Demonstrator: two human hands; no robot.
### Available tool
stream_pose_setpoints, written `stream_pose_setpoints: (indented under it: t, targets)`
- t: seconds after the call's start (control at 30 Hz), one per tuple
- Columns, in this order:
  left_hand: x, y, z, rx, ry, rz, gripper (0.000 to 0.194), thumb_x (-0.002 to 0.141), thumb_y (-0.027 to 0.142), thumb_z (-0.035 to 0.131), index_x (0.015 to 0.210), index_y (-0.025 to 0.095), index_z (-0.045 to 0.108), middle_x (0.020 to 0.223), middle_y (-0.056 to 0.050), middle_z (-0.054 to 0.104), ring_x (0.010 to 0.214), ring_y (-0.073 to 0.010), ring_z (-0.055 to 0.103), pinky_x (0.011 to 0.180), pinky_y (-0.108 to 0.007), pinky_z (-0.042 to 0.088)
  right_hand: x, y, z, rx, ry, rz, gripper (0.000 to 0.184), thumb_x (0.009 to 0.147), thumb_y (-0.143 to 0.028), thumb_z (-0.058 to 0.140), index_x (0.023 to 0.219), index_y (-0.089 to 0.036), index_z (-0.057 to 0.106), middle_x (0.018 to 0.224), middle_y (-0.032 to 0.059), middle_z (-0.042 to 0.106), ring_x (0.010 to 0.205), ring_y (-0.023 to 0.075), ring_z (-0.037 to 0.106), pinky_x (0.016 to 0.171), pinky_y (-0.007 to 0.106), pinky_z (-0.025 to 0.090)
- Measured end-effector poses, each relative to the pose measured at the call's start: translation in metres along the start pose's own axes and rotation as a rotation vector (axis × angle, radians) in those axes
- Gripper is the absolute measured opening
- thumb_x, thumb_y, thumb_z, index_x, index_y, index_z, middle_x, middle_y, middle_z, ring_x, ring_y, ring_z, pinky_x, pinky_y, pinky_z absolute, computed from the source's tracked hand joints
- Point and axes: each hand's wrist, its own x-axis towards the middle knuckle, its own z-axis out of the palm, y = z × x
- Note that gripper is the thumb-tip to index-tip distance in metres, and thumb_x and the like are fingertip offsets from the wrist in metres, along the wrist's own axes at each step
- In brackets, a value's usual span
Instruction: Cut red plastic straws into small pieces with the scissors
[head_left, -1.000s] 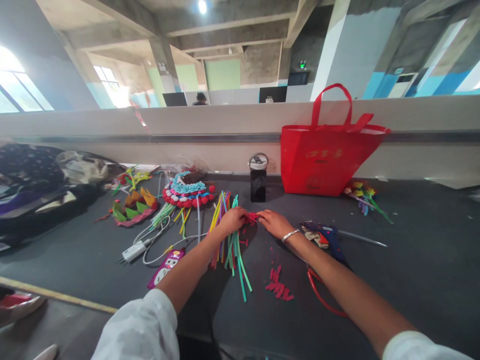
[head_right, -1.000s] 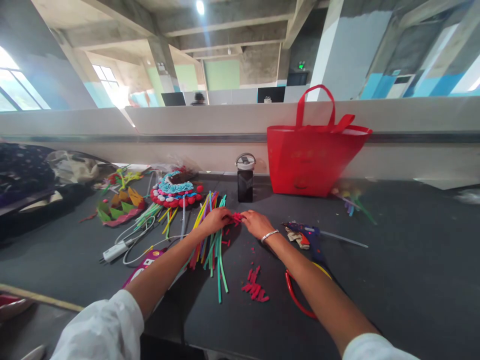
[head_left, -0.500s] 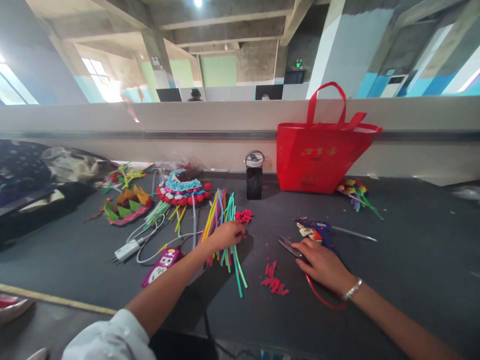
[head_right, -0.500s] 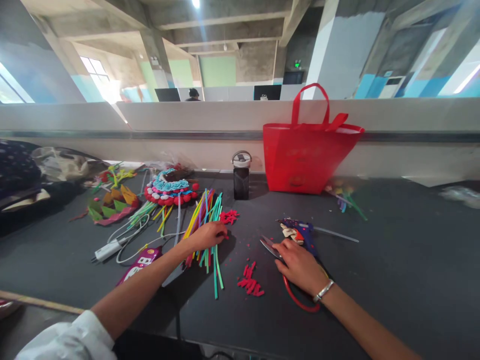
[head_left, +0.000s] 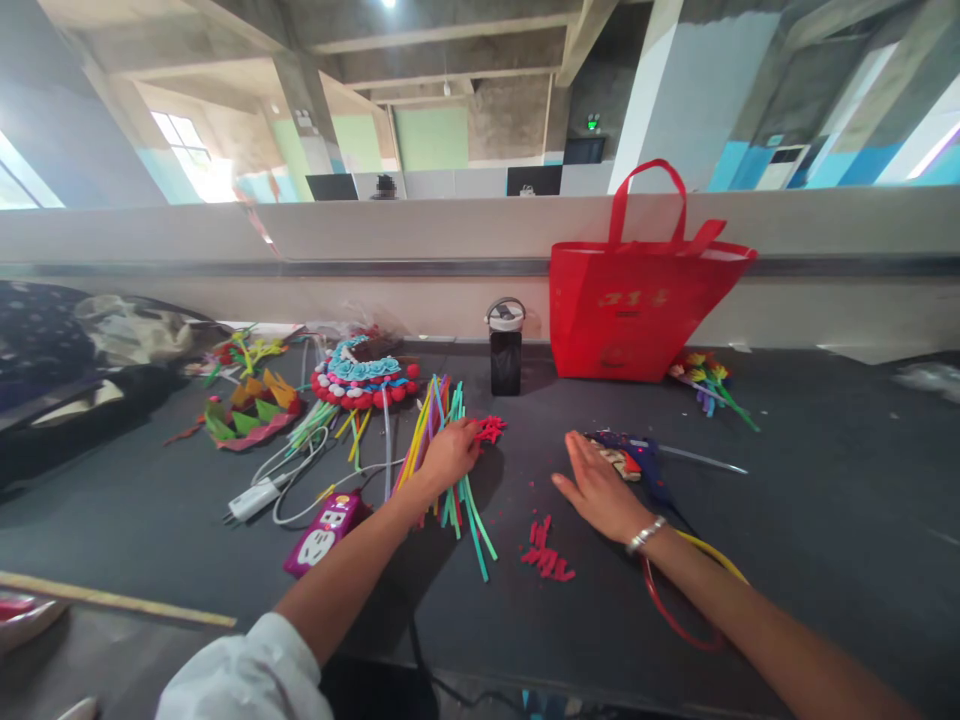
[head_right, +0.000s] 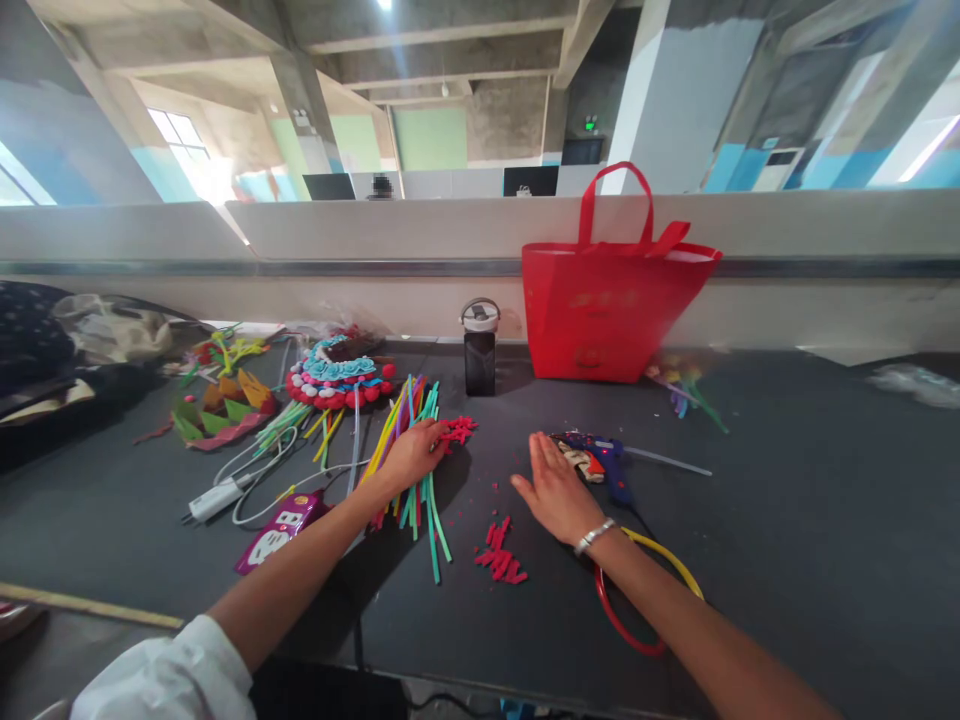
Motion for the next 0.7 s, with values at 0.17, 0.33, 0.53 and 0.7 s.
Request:
stream_pose_setpoints:
  t: [0.17, 0.33, 0.53, 0.7]
  targets:
    - [-0.006, 0.018, 0.007, -0.28, 0.054, 0.048, 0.026, 0.079, 0.009, 0.05, 0.1, 0.016, 0.064, 0.097, -0.007, 0.063, 0.09, -0.0173, 0.059, 0.085, -0.03, 0.047, 0.048, -0.017, 0.036, 0.756, 0.152, 0.244, 0.069, 0.077, -0.069, 0.052, 0.123, -0.018, 0.058, 0.14, 0.0133, 0.049, 0.135, 0.0269, 0.039, 0.114, 0.048, 0.025]
    - [-0.013, 0.03, 0.022, -0.442, -0.046, -0.076, 0.034, 0.072, 0.008, 0.053, 0.104, 0.013, 0.063, 0.09, -0.006, 0.065, 0.081, -0.016, 0.06, 0.078, -0.029, 0.048, 0.07, -0.016, 0.044, 0.958, 0.193, 0.385, 0.069, 0.082, -0.074, 0.032, 0.096, -0.016, 0.067, 0.1, 0.014, 0.07, 0.091, 0.0233, 0.066, 0.081, 0.041, 0.055]
    - [-0.03, 0.041, 0.017, -0.489, -0.132, -0.044, 0.028, 0.073, 0.007, 0.049, 0.094, 0.015, 0.064, 0.083, -0.003, 0.067, 0.077, -0.0144, 0.061, 0.074, -0.026, 0.048, 0.033, -0.049, 0.034, 1.18, -0.021, 0.328, 0.051, 0.075, -0.065, 0.057, 0.079, -0.016, 0.07, 0.078, 0.0086, 0.072, 0.073, 0.0203, 0.068, 0.07, 0.037, 0.058]
    - [-0.043, 0.041, 0.013, -0.53, -0.179, -0.136, 0.035, 0.076, 0.011, 0.05, 0.109, 0.015, 0.058, 0.084, -0.004, 0.067, 0.073, -0.0138, 0.061, 0.067, -0.025, 0.05, 0.063, -0.041, 0.025, 1.28, 0.047, 0.341, 0.053, 0.077, -0.067, 0.053, 0.082, -0.017, 0.067, 0.083, 0.0072, 0.071, 0.078, 0.0176, 0.068, 0.075, 0.034, 0.056]
